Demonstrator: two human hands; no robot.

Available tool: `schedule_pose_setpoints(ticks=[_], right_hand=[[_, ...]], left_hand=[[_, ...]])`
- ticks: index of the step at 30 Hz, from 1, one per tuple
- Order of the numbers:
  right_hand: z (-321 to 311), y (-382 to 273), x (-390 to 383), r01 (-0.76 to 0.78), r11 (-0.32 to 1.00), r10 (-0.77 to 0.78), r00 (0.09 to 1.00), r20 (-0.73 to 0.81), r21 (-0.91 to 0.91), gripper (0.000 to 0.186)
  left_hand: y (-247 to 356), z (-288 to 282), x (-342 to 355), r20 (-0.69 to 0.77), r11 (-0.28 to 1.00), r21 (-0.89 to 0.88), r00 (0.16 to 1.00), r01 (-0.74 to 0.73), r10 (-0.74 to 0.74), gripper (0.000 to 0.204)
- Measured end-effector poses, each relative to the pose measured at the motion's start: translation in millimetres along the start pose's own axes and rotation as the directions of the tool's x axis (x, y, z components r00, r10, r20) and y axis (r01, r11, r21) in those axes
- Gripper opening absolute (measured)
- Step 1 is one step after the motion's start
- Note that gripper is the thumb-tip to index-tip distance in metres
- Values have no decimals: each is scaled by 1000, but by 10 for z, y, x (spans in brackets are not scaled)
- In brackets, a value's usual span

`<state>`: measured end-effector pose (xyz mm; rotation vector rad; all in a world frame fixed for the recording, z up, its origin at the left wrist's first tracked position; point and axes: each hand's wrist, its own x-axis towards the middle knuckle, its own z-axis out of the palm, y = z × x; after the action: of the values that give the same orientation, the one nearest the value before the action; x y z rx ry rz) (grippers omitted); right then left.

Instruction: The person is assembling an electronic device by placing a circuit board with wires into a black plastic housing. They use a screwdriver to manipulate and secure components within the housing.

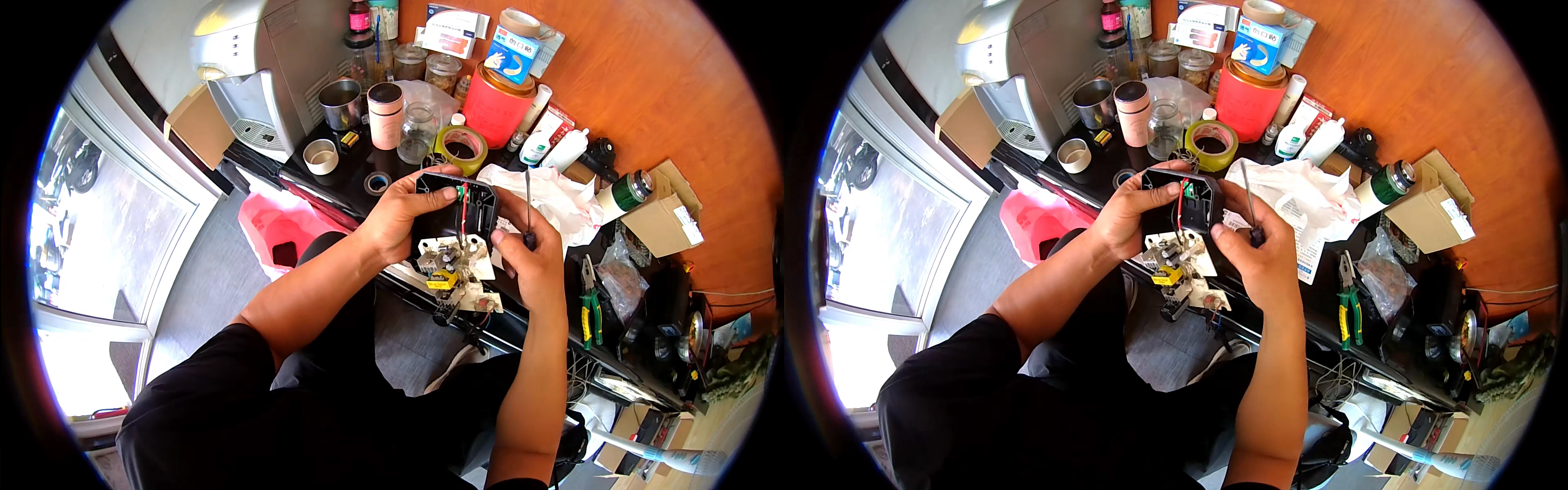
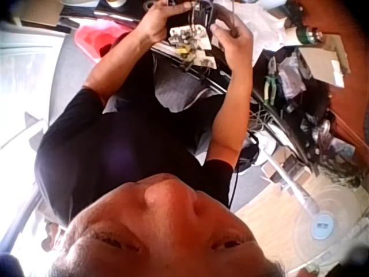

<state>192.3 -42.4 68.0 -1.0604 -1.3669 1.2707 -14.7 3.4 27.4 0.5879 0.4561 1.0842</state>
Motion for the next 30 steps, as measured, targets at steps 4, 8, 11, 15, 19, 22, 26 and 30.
schedule_pose_setpoints(ticks=[4,8,11,15,19,22,26,30], right_hand=[[44,29,-47,23,999,-22,999,-31,29,61],[114,157,-54,124,992,-126,977,-172,-22,59],[113,136,-65,159,980,-178,969,-169,-118,60],[164,123,-78,194,971,-216,962,-165,-138,58],[149,224,-50,223,974,-225,956,-186,-30,58],[161,250,-27,226,974,-215,959,-184,35,58],[151,260,-38,224,974,-215,963,-164,36,55],[152,268,-41,216,973,-200,966,-162,81,54]], left_hand=[[9,19,-19,13,1000,20,1000,-18,18,33],[-25,25,-3,69,997,67,997,-43,38,37],[-16,17,-9,75,985,122,991,-121,112,34],[28,1,-41,129,975,163,983,-150,130,32],[31,28,-63,130,987,124,988,-100,84,32],[32,30,-76,151,977,148,980,-155,132,31],[86,19,-90,214,912,319,957,-258,196,26],[107,15,-102,239,891,356,949,-283,207,23]])
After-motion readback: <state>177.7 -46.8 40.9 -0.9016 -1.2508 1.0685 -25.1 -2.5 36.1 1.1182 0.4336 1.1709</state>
